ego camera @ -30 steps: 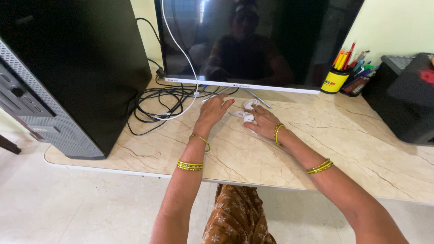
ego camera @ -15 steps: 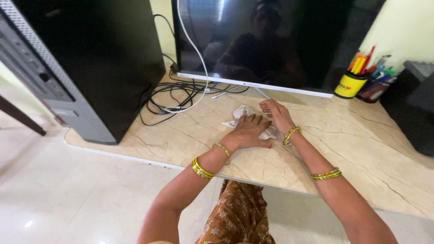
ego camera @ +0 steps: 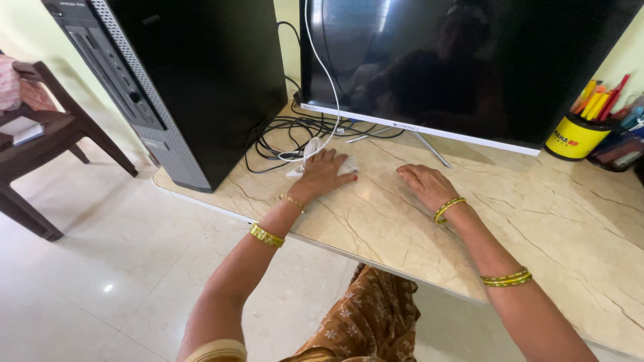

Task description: The person wipes a marble-topped desk with a white cloth, moving the cloth back and forth across the surface in front of a monitor and computer tower. The person repeatedly wipes the same areas without moving objects aside.

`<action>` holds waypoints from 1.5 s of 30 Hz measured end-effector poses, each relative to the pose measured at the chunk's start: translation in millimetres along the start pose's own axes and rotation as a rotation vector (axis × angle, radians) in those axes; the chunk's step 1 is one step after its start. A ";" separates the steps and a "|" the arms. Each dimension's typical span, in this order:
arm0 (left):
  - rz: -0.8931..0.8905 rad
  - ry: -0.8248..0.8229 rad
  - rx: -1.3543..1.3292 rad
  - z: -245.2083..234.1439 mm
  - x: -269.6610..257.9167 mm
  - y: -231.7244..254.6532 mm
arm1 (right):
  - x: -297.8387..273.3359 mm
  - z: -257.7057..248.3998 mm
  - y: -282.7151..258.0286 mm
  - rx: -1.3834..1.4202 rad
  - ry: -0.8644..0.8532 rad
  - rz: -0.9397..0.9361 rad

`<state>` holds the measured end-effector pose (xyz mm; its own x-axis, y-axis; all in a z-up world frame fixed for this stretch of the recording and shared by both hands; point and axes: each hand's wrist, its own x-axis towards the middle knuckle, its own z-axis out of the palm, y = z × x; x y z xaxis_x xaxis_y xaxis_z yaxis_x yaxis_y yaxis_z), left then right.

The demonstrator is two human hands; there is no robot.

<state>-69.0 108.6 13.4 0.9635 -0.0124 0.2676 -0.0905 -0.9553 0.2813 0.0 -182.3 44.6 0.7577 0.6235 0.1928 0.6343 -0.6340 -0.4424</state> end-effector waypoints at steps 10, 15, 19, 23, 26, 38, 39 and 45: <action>-0.098 0.249 0.110 -33.6 -109.6 -58.6 | -6.1 -0.5 -15.6 -0.171 -0.102 0.019; -0.168 0.309 0.153 -37.0 -121.9 -55.4 | -10.9 -5.4 -23.7 -0.153 -0.107 0.078; -0.013 0.241 0.131 -28.9 -125.3 -2.9 | -8.9 -10.1 -24.3 -0.139 -0.085 0.092; 0.251 0.113 -0.080 -1.4 -130.1 86.0 | -6.8 -4.1 -19.6 -0.134 -0.071 0.093; 0.450 0.117 -0.098 25.3 -123.4 145.2 | -3.7 -2.1 -9.7 -0.123 0.009 -0.003; 0.208 -0.124 -0.092 39.9 4.3 122.6 | -3.3 -21.9 20.2 -0.111 0.045 0.147; 0.151 -0.104 -0.096 39.8 17.2 112.0 | -5.8 -26.9 21.3 -0.084 0.073 0.199; 0.009 -0.024 0.028 41.1 48.3 80.6 | -4.7 -43.9 56.7 -0.165 0.401 0.130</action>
<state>-19.4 18.9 11.1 0.9685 -0.0275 0.2475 -0.0919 -0.9632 0.2526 39.2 -241.2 57.1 0.8120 0.3280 0.4828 0.5211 -0.7800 -0.3466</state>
